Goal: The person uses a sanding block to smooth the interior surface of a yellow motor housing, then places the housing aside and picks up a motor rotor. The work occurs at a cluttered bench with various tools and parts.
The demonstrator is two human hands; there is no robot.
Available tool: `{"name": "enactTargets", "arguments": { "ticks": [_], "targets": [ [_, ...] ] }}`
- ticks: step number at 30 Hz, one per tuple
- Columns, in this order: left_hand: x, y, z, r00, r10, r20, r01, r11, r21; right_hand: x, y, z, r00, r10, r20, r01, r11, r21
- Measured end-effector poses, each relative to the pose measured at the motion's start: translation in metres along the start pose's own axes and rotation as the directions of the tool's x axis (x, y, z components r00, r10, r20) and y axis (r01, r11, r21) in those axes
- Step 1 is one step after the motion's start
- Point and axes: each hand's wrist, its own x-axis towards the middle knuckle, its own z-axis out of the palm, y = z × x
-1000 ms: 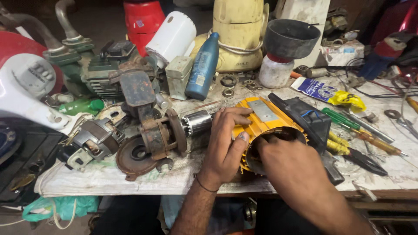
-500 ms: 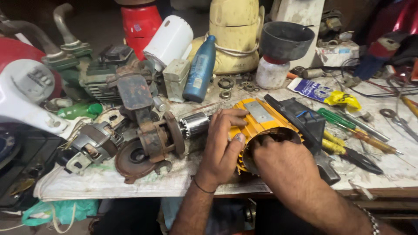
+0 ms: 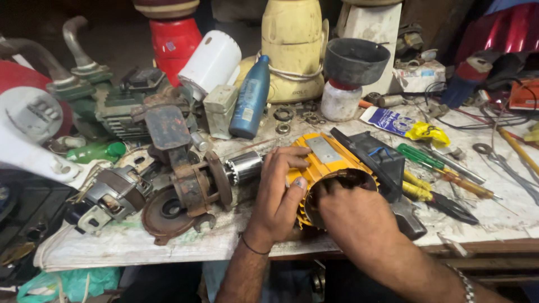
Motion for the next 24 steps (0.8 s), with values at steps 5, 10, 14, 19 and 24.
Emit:
{"name": "enactTargets", "arguments": {
  "ticks": [5,10,14,19,24],
  "targets": [
    [0.000,0.001,-0.001,1.000,0.002,0.002,-0.002,1.000,0.014,-0.006,0.013,-0.006,1.000,0.025,0.015,-0.027,0.989,0.142],
    [0.000,0.002,-0.002,0.999,-0.030,0.011,0.030,1.000,-0.003,-0.009,0.019,-0.016,0.999,0.002,0.049,-0.009,0.989,0.150],
    [-0.001,0.002,-0.003,1.000,-0.008,0.015,0.008,1.000,0.001,-0.010,0.020,-0.020,0.995,-0.007,0.099,-0.004,0.994,0.108],
    [-0.003,0.002,-0.003,1.000,-0.006,0.022,0.005,1.000,0.027,-0.010,0.017,-0.026,0.999,-0.032,0.036,0.026,0.986,0.167],
    [-0.002,0.001,-0.002,0.999,-0.031,0.011,0.031,1.000,0.007,-0.002,0.017,-0.028,0.974,-0.063,0.219,0.061,0.998,0.016]
  ]
}}
